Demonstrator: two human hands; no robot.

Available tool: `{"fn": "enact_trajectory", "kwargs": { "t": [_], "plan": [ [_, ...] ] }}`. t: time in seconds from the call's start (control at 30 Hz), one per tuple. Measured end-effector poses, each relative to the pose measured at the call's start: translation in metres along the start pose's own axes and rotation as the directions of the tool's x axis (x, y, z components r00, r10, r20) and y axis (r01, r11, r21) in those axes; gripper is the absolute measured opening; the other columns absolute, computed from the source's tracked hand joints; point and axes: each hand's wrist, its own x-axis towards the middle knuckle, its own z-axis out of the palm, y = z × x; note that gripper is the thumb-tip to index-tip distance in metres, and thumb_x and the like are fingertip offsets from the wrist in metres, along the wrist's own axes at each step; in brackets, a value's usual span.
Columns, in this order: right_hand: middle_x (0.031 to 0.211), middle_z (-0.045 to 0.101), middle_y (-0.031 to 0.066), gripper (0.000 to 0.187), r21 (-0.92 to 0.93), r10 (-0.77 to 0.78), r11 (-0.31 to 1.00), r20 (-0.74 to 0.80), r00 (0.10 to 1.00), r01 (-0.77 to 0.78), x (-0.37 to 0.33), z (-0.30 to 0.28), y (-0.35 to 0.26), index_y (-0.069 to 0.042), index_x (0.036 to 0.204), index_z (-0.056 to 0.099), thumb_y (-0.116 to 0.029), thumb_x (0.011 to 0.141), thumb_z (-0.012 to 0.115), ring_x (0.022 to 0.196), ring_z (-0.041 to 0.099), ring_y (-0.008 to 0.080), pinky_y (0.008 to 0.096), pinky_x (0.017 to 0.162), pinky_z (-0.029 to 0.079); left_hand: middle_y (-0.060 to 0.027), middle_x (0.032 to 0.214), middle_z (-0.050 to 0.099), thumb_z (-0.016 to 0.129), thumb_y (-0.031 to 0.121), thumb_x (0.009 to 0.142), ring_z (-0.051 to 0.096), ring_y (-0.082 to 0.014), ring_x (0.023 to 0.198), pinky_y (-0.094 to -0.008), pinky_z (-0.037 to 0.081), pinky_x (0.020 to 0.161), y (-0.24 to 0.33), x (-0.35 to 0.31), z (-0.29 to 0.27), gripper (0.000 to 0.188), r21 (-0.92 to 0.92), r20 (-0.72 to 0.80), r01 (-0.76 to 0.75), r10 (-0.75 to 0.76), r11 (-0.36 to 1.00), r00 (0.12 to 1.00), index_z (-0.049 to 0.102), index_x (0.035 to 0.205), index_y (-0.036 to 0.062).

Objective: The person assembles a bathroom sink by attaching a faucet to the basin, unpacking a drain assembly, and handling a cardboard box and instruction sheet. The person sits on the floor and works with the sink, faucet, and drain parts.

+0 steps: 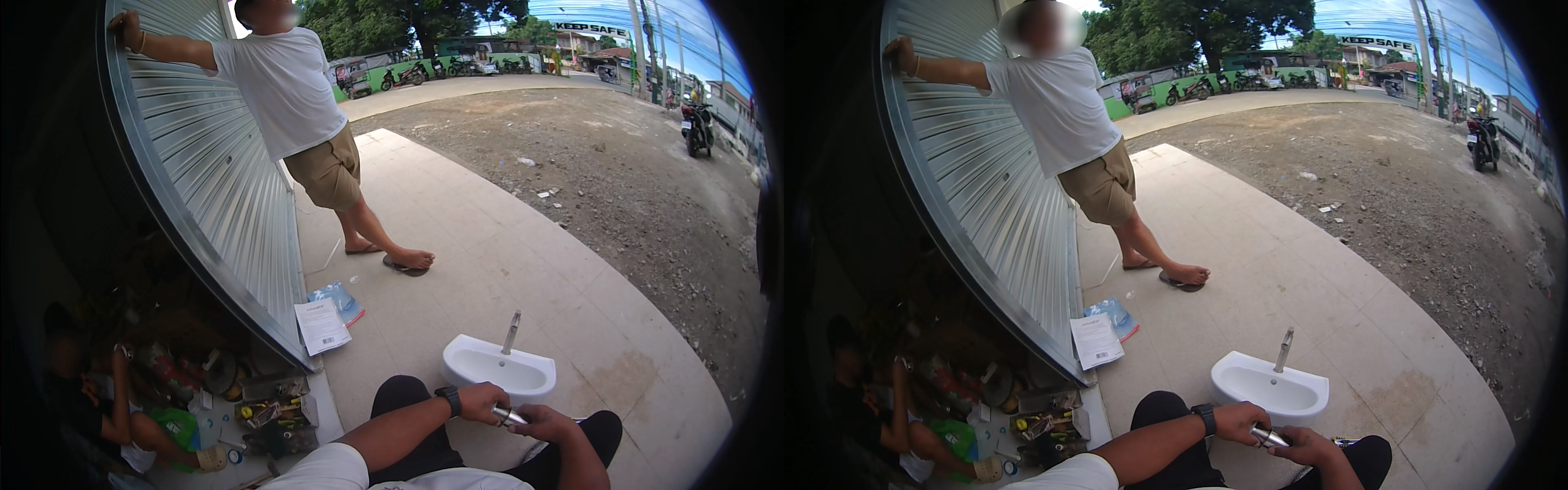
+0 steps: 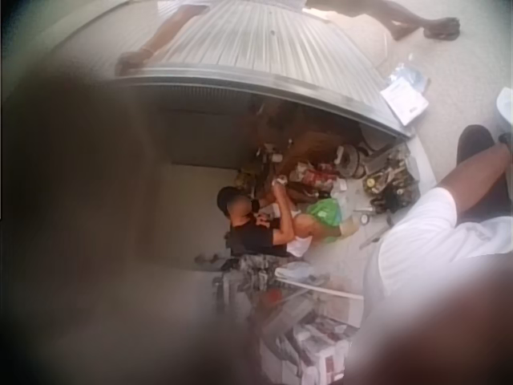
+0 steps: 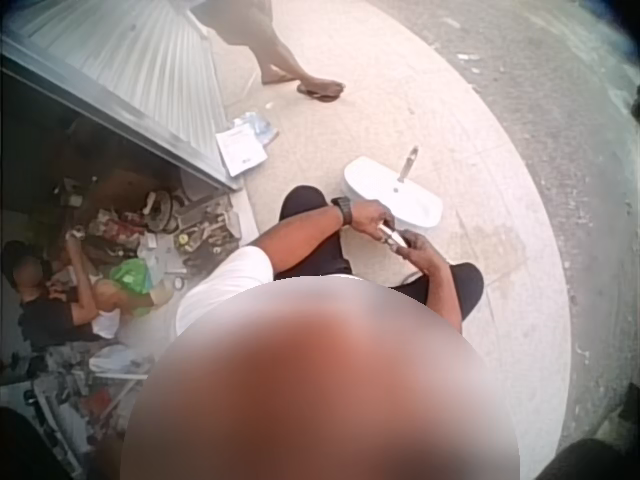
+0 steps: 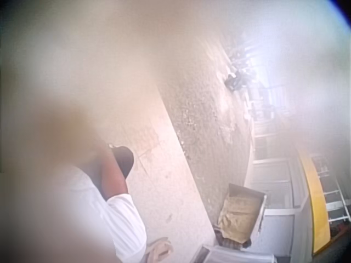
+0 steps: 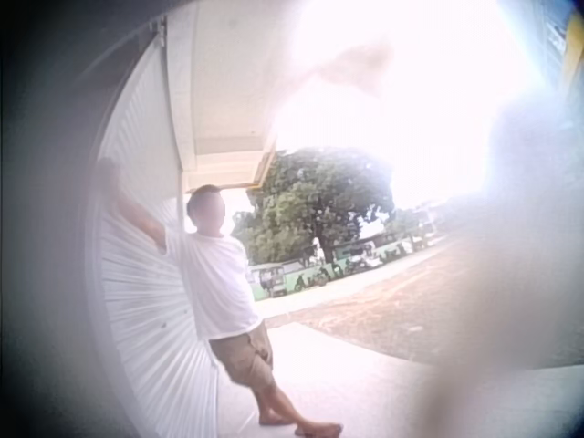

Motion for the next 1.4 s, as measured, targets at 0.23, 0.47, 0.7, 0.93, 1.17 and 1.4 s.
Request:
{"fn": "enact_trajectory", "kwargs": {
  "t": [0.23, 0.47, 0.7, 0.93, 1.17, 1.4],
  "plan": [
    [0.109, 0.075, 0.0174, 0.061, -0.212, 0.011, 0.977, -0.087, 0.996, -0.029, 0.003, 0.002, -0.004, -0.002, 0.125, 0.065, -0.042, 0.083, 0.086, 0.103, 0.071, 0.028, 0.0379, 0.093, 0.054, -0.0178, 0.103, 0.074, 0.081, 0.029, 0.078, 0.071, -0.0306, 0.094, -0.0386, 0.054, 0.085, 0.0, 0.001, 0.001, 0.045, 0.002, 0.044, 0.069, -0.069, 0.998, 0.997, 0.072, 0.112, 0.0011],
    [0.11, 0.075, 0.0174, 0.063, -0.283, -0.05, 0.959, -0.117, 0.992, 0.015, 0.001, 0.003, -0.007, -0.004, 0.127, 0.066, -0.043, 0.082, 0.086, 0.101, 0.073, 0.028, 0.039, 0.093, 0.055, -0.0189, 0.096, 0.076, 0.083, 0.031, 0.076, 0.073, -0.0329, 0.088, -0.0411, 0.056, 0.08, -0.004, 0.003, 0.005, 0.041, -0.022, 0.003, 0.082, -0.082, 0.996, 0.997, 0.076, 0.103, 0.0025],
    [0.118, 0.074, 0.0187, 0.062, -0.116, -0.046, 0.993, -0.064, 0.997, 0.038, 0.005, 0.003, 0.0, -0.007, 0.136, 0.064, -0.043, 0.088, 0.08, 0.109, 0.071, 0.0272, 0.0389, 0.098, 0.053, -0.0161, 0.099, 0.075, 0.081, 0.032, 0.08, 0.071, -0.0295, 0.09, -0.0386, 0.054, 0.082, -0.005, 0.004, 0.002, 0.041, -0.014, 0.083, 0.085, -0.084, 0.996, 0.993, 0.074, 0.108, 0.0025],
    [0.113, 0.073, 0.0217, 0.059, -0.301, -0.064, 0.953, -0.081, 0.995, 0.036, 0.0, 0.001, -0.007, -0.001, 0.126, 0.063, -0.04, 0.085, 0.082, 0.108, 0.071, 0.0348, 0.0416, 0.095, 0.054, -0.0185, 0.1, 0.076, 0.082, 0.034, 0.077, 0.072, -0.0332, 0.092, -0.0413, 0.055, 0.083, -0.003, 0.004, 0.004, 0.042, 0.014, 0.026, 0.084, -0.085, 0.996, 0.996, 0.077, 0.106, 0.0044],
    [0.107, 0.072, 0.0245, 0.057, -0.366, -0.074, 0.93, -0.141, 0.987, 0.017, 0.003, 0.008, -0.008, -0.003, 0.121, 0.058, -0.037, 0.083, 0.084, 0.103, 0.07, 0.0421, 0.0479, 0.089, 0.054, -0.0198, 0.102, 0.076, 0.078, 0.039, 0.083, 0.072, -0.0341, 0.094, -0.0413, 0.055, 0.085, 0.001, 0.004, 0.0, 0.046, -0.007, 0.068, 0.115, -0.115, 0.993, 0.991, 0.076, 0.111, 0.0027],
    [0.113, 0.074, 0.0205, 0.055, -0.322, -0.096, 0.944, -0.072, 0.993, 0.068, 0.002, 0.004, -0.006, -0.005, 0.13, 0.064, -0.038, 0.089, 0.078, 0.106, 0.071, 0.0363, 0.0443, 0.095, 0.054, -0.0187, 0.107, 0.075, 0.079, 0.038, 0.085, 0.071, -0.0311, 0.1, -0.0391, 0.054, 0.089, 0.002, 0.007, -0.002, 0.047, 0.01, 0.11, 0.142, -0.143, 0.99, 0.984, 0.074, 0.116, 0.0021]
  ]
}}
